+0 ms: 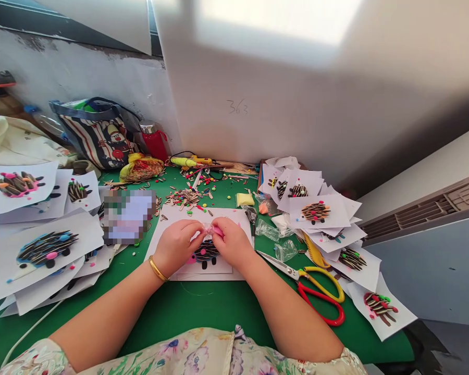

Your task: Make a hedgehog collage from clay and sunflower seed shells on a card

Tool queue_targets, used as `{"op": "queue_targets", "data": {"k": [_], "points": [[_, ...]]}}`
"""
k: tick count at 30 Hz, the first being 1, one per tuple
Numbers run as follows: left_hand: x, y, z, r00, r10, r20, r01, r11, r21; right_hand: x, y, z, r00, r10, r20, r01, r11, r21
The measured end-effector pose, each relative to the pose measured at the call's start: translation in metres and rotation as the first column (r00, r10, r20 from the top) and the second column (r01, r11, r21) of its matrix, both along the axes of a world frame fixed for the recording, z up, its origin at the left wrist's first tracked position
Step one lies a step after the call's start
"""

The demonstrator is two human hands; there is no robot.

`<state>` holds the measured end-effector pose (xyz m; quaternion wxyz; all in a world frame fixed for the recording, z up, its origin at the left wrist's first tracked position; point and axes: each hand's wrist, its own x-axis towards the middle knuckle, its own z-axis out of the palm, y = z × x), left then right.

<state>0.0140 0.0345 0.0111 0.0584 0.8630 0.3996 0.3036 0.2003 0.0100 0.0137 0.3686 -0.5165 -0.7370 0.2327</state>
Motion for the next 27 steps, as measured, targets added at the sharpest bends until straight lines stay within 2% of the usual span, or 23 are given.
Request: {"op": "queue_targets", "data": {"k": [4,8,11,15,19,22,27], "points": [[-0.0021,0.0021,-0.0023,0.999,-0.019,0.028,0.021,0.998,-0.064,-0.0002,-0.0006,-0.0005,1.0,-0.001,0.008,0.001,1.0,0.03],[-0.0013,0.0042,-0.0045,0.998,-0.046,-0.033,0.041,0.99,-0.137,-0.0032,-0.001,-0.0022,0.999,0.023,0.033,-0.024,0.999,0.03],[0.0007,0.0034,-0.0053,0.997,-0.043,-0.059,0.035,0.991,-0.13,-0.0027,0.0004,-0.0046,0.997,0.023,0.078,-0.027,0.999,0.047],[0.0013,0.0012,-0.0039,0.999,-0.025,0.038,0.03,0.993,-0.116,0.0016,0.0023,-0.0054,0.995,0.007,0.102,-0.015,0.997,0.077],[0.0003,0.0004,-0.0001,0.991,0.014,0.134,0.016,0.974,-0.224,0.003,0.0022,-0.0043,0.998,0.04,0.052,-0.044,0.995,0.086],[0.0006,-0.0001,0.0012,0.996,0.018,0.082,0.005,0.961,-0.276,0.0006,0.0018,-0.0057,0.992,0.073,0.102,-0.084,0.991,0.101],[0.003,-0.0032,-0.0009,0.996,-0.028,-0.081,0.006,0.965,-0.262,-0.0041,0.0005,-0.0071,0.942,0.029,0.335,-0.082,0.986,0.144]]}}
